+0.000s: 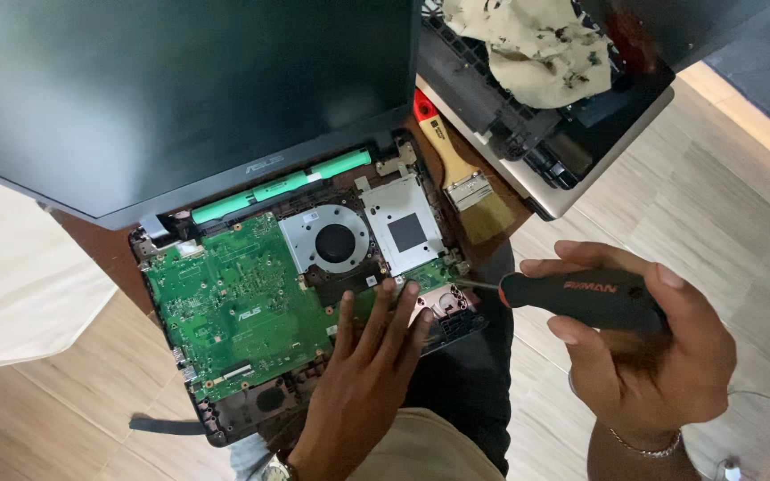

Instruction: The person uses a screwdriver to remove screws from the internal components of a disassembled laptop resting on their lap. They systematically unscrew parts of the motherboard and cooling system, occasionally adjusting the laptop's position.

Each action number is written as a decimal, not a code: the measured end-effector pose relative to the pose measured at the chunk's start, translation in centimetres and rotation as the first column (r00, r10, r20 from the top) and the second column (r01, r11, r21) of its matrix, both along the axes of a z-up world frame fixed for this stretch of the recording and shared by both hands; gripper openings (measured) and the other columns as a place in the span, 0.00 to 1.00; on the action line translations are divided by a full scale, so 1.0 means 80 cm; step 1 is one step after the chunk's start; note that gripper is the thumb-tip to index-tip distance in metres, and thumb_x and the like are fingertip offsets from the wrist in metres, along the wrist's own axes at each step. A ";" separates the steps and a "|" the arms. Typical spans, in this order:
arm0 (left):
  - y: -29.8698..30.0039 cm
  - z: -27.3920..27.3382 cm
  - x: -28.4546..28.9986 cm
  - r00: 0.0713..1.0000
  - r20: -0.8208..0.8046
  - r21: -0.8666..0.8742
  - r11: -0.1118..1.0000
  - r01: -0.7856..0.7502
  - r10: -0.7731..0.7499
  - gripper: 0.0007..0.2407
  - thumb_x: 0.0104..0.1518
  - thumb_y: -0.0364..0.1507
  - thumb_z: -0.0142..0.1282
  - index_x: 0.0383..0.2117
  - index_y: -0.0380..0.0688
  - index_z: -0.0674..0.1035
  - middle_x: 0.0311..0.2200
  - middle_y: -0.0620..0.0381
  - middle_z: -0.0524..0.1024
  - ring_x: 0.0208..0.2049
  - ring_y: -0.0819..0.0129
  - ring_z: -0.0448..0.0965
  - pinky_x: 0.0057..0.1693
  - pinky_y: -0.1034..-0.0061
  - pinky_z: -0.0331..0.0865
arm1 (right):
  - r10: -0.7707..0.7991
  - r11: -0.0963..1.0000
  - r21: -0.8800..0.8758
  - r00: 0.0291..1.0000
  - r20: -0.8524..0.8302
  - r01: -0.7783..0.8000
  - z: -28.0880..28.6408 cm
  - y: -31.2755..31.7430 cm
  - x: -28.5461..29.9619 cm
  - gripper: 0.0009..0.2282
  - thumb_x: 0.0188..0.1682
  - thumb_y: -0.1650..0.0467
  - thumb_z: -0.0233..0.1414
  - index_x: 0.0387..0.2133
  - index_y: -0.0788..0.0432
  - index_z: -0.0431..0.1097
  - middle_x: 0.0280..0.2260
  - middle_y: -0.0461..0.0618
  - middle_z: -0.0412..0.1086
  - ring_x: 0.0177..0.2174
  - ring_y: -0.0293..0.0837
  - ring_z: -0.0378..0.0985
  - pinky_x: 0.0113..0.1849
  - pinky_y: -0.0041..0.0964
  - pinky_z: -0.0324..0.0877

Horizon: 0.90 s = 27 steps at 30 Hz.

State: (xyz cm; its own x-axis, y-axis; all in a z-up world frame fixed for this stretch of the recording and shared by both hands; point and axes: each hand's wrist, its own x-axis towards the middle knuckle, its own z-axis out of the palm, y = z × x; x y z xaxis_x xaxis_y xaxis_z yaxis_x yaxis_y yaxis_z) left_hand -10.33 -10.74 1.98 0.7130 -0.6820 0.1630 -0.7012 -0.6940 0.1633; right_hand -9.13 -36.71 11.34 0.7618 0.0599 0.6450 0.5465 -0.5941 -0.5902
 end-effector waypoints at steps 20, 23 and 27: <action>0.020 0.002 -0.008 0.999 -0.021 -0.137 0.990 0.035 -0.038 0.22 0.75 0.29 0.53 0.74 0.39 0.67 0.79 0.38 0.57 0.81 0.36 0.51 0.81 0.28 0.52 | 0.133 0.990 -0.039 0.991 0.002 -0.133 -0.020 0.033 0.021 0.30 0.63 0.74 0.60 0.75 0.58 0.52 0.59 0.80 0.69 0.56 0.79 0.87 0.55 0.74 0.95; 0.020 0.004 -0.004 0.998 -0.028 -0.161 0.986 0.042 -0.047 0.20 0.74 0.26 0.52 0.71 0.38 0.69 0.78 0.36 0.58 0.80 0.36 0.53 0.79 0.27 0.53 | 0.141 0.989 -0.036 0.990 -0.017 -0.141 -0.015 0.037 0.022 0.30 0.63 0.75 0.59 0.75 0.60 0.51 0.58 0.84 0.69 0.55 0.78 0.87 0.55 0.73 0.94; 0.021 0.003 -0.005 0.998 -0.043 -0.151 0.988 0.043 -0.050 0.21 0.74 0.26 0.52 0.73 0.39 0.69 0.79 0.37 0.57 0.81 0.36 0.52 0.79 0.27 0.54 | 0.103 0.993 -0.061 0.994 -0.023 -0.104 -0.010 0.043 0.025 0.27 0.63 0.74 0.59 0.72 0.63 0.54 0.52 0.85 0.73 0.52 0.77 0.90 0.54 0.68 0.95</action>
State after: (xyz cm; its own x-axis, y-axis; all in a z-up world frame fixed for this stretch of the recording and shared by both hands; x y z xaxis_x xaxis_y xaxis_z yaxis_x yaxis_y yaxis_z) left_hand -10.71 -9.03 2.19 0.6900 -0.6852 0.2334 -0.7216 -0.6259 0.2958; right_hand -7.14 -33.29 10.53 0.7621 0.1784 0.6224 0.5955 -0.5706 -0.5655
